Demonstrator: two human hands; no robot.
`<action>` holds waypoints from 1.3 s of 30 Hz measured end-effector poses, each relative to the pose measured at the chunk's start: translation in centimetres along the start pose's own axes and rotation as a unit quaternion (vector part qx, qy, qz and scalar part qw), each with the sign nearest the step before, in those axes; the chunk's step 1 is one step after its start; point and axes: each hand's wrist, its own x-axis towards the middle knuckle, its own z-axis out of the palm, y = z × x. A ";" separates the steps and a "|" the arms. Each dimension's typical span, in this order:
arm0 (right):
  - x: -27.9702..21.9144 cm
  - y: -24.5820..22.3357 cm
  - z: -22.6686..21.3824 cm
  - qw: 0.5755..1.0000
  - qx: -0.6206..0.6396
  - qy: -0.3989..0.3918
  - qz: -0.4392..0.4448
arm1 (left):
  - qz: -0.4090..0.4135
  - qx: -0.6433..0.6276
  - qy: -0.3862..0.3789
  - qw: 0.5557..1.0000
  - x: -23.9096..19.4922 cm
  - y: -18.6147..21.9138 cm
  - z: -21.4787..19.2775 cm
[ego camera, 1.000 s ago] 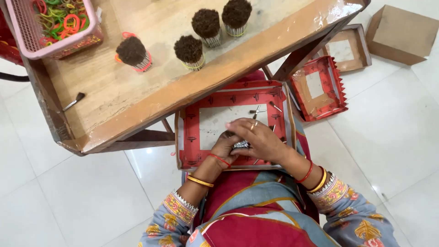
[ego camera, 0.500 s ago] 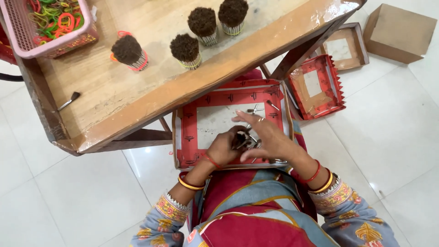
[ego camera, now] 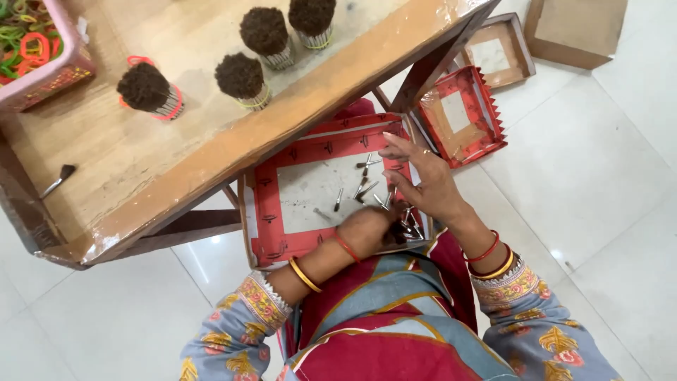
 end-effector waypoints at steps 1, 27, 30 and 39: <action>0.1 0.0 -0.1 1.000 -0.003 0.001 0.001 | 0.003 0.001 -0.001 1.000 1.8 -1.5 3.3; 0.8 -2.5 5.8 0.995 0.021 -0.025 -0.092 | -0.043 -0.870 0.250 0.422 0.5 -9.7 4.8; 1.6 -3.2 5.4 0.981 -0.008 -0.106 -0.161 | -0.063 -0.835 0.203 0.507 -1.4 -5.9 1.9; 1.7 -3.2 5.4 0.965 0.029 -0.259 -0.038 | 0.020 -0.768 0.233 0.596 -1.7 -5.8 2.5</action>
